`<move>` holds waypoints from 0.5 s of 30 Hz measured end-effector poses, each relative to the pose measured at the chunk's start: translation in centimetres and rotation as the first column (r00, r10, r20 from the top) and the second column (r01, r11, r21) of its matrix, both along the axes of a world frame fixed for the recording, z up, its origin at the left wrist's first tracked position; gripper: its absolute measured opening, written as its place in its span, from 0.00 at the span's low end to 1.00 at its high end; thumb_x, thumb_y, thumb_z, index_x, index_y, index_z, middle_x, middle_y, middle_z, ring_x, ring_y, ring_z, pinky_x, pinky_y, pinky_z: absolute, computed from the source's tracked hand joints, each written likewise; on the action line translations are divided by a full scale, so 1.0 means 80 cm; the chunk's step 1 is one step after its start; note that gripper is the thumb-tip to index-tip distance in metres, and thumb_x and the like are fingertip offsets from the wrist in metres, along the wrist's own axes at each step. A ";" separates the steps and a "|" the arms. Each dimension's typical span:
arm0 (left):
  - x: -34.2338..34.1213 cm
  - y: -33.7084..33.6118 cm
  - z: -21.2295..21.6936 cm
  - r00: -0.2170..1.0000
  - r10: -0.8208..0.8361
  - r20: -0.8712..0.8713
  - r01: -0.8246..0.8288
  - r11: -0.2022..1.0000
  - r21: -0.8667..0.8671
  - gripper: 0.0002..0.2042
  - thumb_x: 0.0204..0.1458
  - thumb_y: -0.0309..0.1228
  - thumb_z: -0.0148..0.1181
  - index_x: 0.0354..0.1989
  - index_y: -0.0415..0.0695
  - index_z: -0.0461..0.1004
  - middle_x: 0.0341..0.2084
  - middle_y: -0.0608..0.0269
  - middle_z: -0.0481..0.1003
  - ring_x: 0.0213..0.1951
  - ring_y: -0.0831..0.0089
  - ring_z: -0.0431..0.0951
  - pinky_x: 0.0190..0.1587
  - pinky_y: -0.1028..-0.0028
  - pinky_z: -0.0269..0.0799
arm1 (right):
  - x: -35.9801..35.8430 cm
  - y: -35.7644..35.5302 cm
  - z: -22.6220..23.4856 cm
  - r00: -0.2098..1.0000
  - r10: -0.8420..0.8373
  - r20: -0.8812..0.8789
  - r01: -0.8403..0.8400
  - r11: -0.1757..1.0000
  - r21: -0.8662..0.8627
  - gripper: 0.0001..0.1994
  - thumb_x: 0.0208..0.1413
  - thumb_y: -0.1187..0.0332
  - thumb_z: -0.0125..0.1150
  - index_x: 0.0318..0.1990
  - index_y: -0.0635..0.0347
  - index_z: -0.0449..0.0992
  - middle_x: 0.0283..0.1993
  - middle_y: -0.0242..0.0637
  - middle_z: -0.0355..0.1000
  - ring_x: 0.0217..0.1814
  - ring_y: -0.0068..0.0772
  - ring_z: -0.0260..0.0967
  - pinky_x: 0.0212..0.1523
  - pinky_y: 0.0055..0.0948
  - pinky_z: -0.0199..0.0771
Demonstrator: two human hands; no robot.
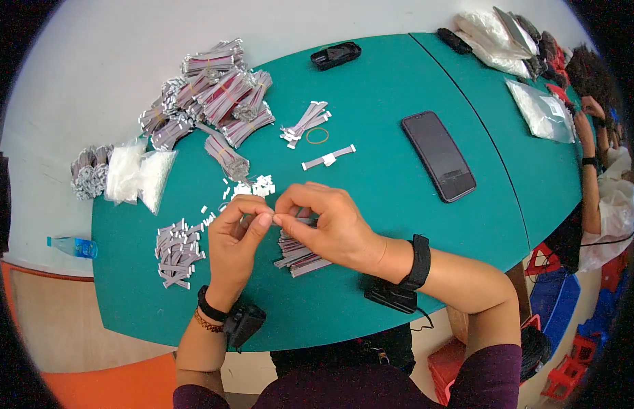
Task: The person picks up a ribbon cable and a connector by hand, fits the connector onto the end of the cable, and places the assembled unit onto a stack.
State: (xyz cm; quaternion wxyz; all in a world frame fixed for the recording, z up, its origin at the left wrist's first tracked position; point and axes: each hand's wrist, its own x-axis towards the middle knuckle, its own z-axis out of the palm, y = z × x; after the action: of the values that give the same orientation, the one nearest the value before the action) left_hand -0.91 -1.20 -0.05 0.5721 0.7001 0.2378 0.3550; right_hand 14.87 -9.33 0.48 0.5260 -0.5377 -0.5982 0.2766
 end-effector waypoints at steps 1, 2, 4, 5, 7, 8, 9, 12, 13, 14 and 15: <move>0.000 0.000 -0.001 1.000 -0.008 0.007 0.008 1.000 -0.013 0.05 0.51 0.27 0.58 0.31 0.39 0.73 0.32 0.68 0.70 0.34 0.82 0.68 0.35 0.83 0.63 | -0.001 0.000 -0.001 0.996 0.014 -0.090 -0.019 0.998 -0.052 0.04 0.52 0.73 0.58 0.33 0.64 0.72 0.29 0.32 0.70 0.31 0.18 0.66 0.31 0.19 0.67; 0.001 0.000 -0.001 1.000 -0.008 0.007 0.008 1.000 -0.014 0.05 0.51 0.27 0.58 0.31 0.39 0.73 0.32 0.68 0.70 0.34 0.82 0.68 0.35 0.83 0.63 | -0.001 0.000 -0.002 0.996 0.014 -0.090 -0.019 0.998 -0.053 0.04 0.52 0.73 0.58 0.33 0.64 0.72 0.29 0.32 0.70 0.31 0.18 0.66 0.31 0.19 0.67; 0.001 0.000 -0.001 1.000 -0.016 0.015 0.017 0.999 -0.027 0.05 0.51 0.28 0.58 0.31 0.39 0.73 0.33 0.68 0.70 0.34 0.82 0.68 0.35 0.83 0.63 | -0.002 -0.001 -0.002 0.983 0.023 -0.180 -0.042 0.994 -0.103 0.04 0.52 0.73 0.58 0.33 0.64 0.72 0.30 0.31 0.70 0.32 0.17 0.65 0.32 0.19 0.67; 0.002 0.000 0.000 1.000 -0.028 0.010 0.029 0.994 -0.105 0.05 0.51 0.28 0.58 0.31 0.39 0.73 0.32 0.68 0.70 0.33 0.83 0.68 0.35 0.83 0.63 | -0.003 -0.002 -0.002 0.977 0.018 -0.210 -0.041 0.994 -0.102 0.04 0.52 0.73 0.58 0.33 0.64 0.72 0.30 0.29 0.70 0.32 0.15 0.65 0.32 0.18 0.66; 0.002 -0.001 0.002 0.999 -0.039 0.007 0.039 0.982 -0.182 0.05 0.51 0.28 0.58 0.31 0.39 0.73 0.31 0.69 0.70 0.33 0.83 0.67 0.34 0.83 0.63 | -0.003 -0.002 -0.002 0.970 0.015 -0.241 -0.041 0.994 -0.101 0.04 0.53 0.72 0.58 0.34 0.64 0.72 0.30 0.28 0.70 0.31 0.14 0.64 0.31 0.17 0.66; 0.002 -0.001 0.003 0.999 -0.038 0.007 0.039 0.983 -0.182 0.05 0.51 0.28 0.58 0.31 0.39 0.73 0.31 0.69 0.70 0.33 0.83 0.67 0.34 0.83 0.63 | -0.003 -0.002 -0.001 0.971 0.016 -0.241 -0.041 0.994 -0.100 0.04 0.53 0.72 0.58 0.34 0.64 0.72 0.30 0.28 0.70 0.31 0.14 0.64 0.31 0.17 0.66; 0.002 -0.002 0.004 0.999 -0.051 -0.007 0.048 0.978 -0.203 0.05 0.52 0.28 0.56 0.33 0.39 0.72 0.31 0.68 0.70 0.31 0.83 0.66 0.32 0.83 0.62 | -0.003 -0.003 0.000 0.971 0.004 -0.241 -0.033 0.992 -0.119 0.04 0.53 0.72 0.58 0.33 0.64 0.72 0.30 0.27 0.70 0.31 0.13 0.63 0.31 0.16 0.65; 0.004 -0.002 0.005 0.998 -0.064 -0.020 0.058 0.973 -0.223 0.06 0.53 0.29 0.55 0.34 0.39 0.71 0.31 0.68 0.70 0.29 0.83 0.65 0.31 0.83 0.61 | -0.003 -0.003 0.001 0.971 -0.009 -0.240 -0.025 0.990 -0.137 0.05 0.53 0.72 0.58 0.33 0.64 0.72 0.30 0.27 0.70 0.30 0.13 0.63 0.30 0.16 0.64; 0.004 -0.001 0.005 0.999 -0.051 -0.002 0.049 0.965 -0.257 0.08 0.55 0.31 0.53 0.35 0.39 0.71 0.29 0.69 0.70 0.29 0.84 0.65 0.30 0.83 0.61 | -0.002 -0.002 0.000 0.965 -0.019 -0.261 -0.023 0.988 -0.154 0.04 0.53 0.72 0.58 0.33 0.64 0.71 0.29 0.27 0.69 0.30 0.12 0.62 0.30 0.16 0.64; 0.005 -0.001 0.005 0.999 -0.052 -0.002 0.050 0.965 -0.257 0.08 0.55 0.31 0.53 0.35 0.39 0.71 0.29 0.69 0.70 0.29 0.84 0.65 0.30 0.83 0.61 | -0.002 -0.002 -0.001 0.965 -0.019 -0.261 -0.022 0.988 -0.154 0.04 0.53 0.72 0.58 0.33 0.64 0.71 0.29 0.27 0.69 0.30 0.12 0.62 0.30 0.16 0.64; 0.005 0.000 0.005 0.999 -0.038 0.016 0.041 0.956 -0.290 0.09 0.56 0.34 0.52 0.36 0.40 0.71 0.28 0.70 0.70 0.29 0.85 0.65 0.30 0.84 0.61 | -0.001 -0.001 -0.002 0.959 -0.030 -0.282 -0.020 0.985 -0.172 0.04 0.53 0.72 0.58 0.32 0.64 0.71 0.29 0.26 0.69 0.29 0.12 0.62 0.29 0.15 0.64</move>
State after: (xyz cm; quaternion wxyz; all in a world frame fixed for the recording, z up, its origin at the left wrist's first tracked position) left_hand -0.48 -1.23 0.33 0.6769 0.6113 0.2703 0.3083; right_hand 14.76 -9.42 0.36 0.5582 -0.5375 -0.4890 0.4004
